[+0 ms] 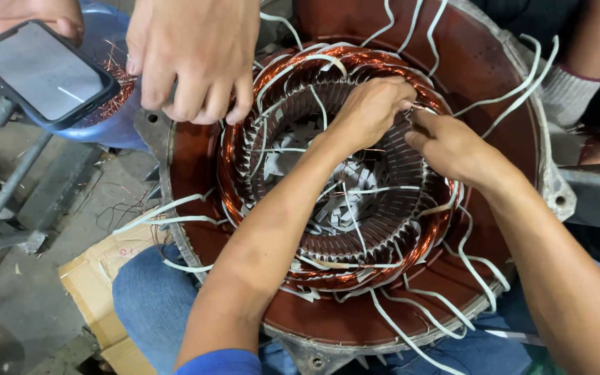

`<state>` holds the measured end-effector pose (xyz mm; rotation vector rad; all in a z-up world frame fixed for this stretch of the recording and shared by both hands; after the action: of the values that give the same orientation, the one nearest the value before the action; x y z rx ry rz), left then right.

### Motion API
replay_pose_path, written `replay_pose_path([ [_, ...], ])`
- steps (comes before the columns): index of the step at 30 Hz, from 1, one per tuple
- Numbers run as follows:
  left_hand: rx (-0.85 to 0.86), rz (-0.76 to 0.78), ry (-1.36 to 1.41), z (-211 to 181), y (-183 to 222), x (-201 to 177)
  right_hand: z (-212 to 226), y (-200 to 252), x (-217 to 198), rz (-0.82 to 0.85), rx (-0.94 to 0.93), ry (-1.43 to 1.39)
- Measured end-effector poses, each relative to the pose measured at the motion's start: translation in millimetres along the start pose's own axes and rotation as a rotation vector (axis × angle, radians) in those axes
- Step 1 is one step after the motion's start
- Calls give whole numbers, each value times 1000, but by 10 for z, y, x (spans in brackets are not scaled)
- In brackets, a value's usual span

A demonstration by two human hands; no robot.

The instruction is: Repairing the internal windings of an electric motor by cutting ties and arranging wires.

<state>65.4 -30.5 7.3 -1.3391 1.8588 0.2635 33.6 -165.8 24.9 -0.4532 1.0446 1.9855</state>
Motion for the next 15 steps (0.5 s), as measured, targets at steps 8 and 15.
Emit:
replay_pose_path([
  [8, 74, -61, -23, -57, -42, -17, -40, 11, 165, -18, 136, -926],
  [15, 190, -176, -219, -64, 81, 69, -65, -2, 217, -52, 103, -931],
])
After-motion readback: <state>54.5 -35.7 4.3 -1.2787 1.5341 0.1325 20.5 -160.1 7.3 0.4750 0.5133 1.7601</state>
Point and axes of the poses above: each hand's wrist, its own y-axis away from the middle knuckle, its own x-axis out of the palm, z = x × y, the point moved 8 cm from there along -y, towards the middle knuckle, and after that the axes turned 11 degrees about -y, right-handed, at the moved point
